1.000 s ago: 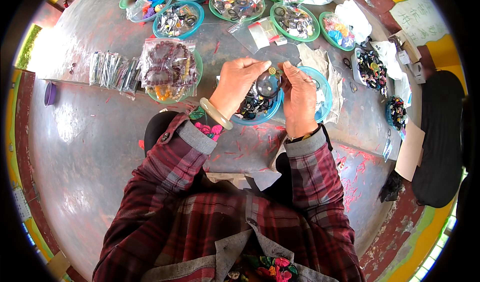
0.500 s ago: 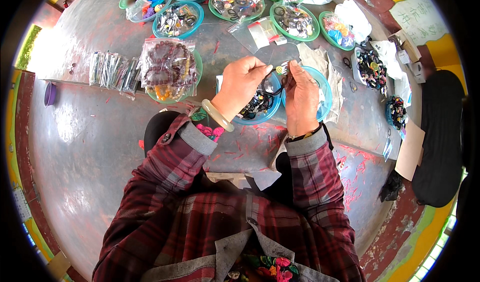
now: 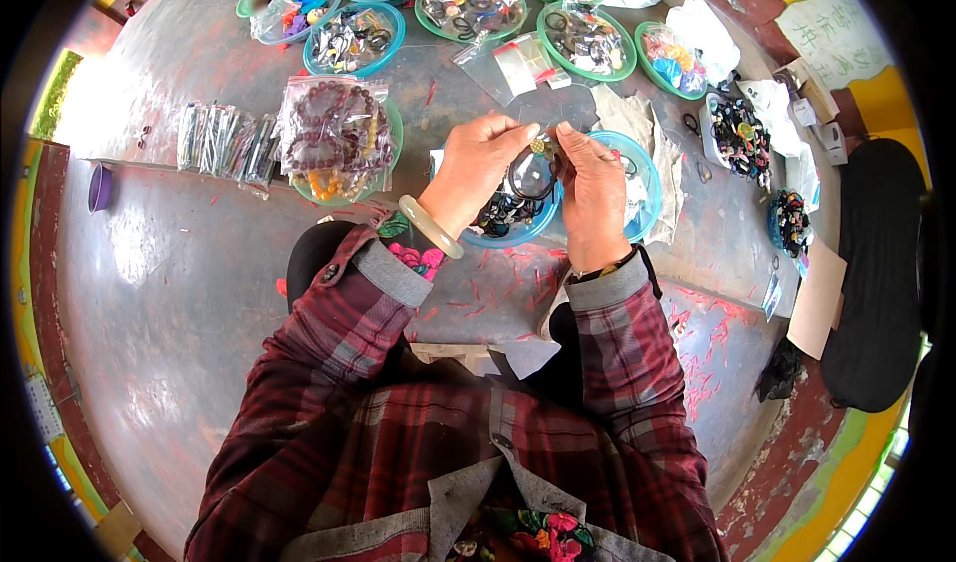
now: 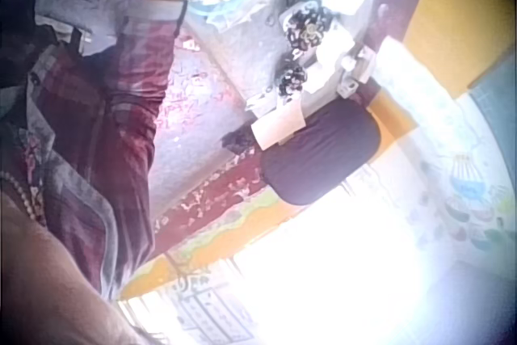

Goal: The person sits on the floor and repeatedly picks small hair accessories from blue bowls, places them into clear plastic bags, and sets the filled bags aside. The person handles the items one at a time, using both hands to open the bags and insert the accessories.

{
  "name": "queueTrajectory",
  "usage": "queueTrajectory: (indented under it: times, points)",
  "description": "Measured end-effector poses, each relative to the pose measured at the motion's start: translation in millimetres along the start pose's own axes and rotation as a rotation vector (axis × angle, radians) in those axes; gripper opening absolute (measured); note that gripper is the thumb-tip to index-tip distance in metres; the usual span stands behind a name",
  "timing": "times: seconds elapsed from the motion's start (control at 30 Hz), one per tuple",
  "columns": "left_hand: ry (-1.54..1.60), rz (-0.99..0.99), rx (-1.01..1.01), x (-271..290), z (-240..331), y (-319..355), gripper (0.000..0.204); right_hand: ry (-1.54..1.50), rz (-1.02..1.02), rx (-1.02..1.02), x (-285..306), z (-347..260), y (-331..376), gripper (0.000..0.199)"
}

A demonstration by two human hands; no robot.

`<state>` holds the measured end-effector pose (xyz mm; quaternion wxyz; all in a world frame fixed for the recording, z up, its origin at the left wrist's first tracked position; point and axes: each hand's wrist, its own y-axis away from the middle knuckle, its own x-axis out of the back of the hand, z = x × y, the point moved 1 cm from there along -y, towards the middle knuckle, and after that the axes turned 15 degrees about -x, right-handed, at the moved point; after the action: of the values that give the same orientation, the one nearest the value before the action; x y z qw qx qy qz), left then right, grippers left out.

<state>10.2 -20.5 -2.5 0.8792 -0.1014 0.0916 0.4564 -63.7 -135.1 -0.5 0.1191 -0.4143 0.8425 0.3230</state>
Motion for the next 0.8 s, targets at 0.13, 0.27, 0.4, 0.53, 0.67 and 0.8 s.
queueTrajectory:
  times: [0.13, 0.27, 0.4, 0.53, 0.67, 0.8]
  points:
    - [-0.027, 0.039, -0.013, 1, 0, 0, 0.018, 0.017, 0.012, -0.017, -2, -2, 2, 0.015]
    - [0.069, 0.166, 0.05, 3, 2, -1, 0.016, -0.029, 0.093, -0.061, 9, -6, -5, 0.017]
    - [0.143, 0.192, 0.04, 8, 0, -2, 0.016, 0.118, 0.005, -0.096, 3, -6, -3, 0.012]
    - [0.098, 0.176, 0.046, 9, 3, -2, 0.017, 0.197, -0.061, -0.033, 5, -3, -5, 0.008]
    - [0.223, 0.14, 0.063, 9, 0, -2, 0.017, 0.212, -0.072, -0.003, 4, -3, -4, 0.008]
    - [0.334, 0.04, 0.122, 7, 3, 0, 0.018, 0.2, -0.072, -0.005, 5, -2, -5, 0.009]
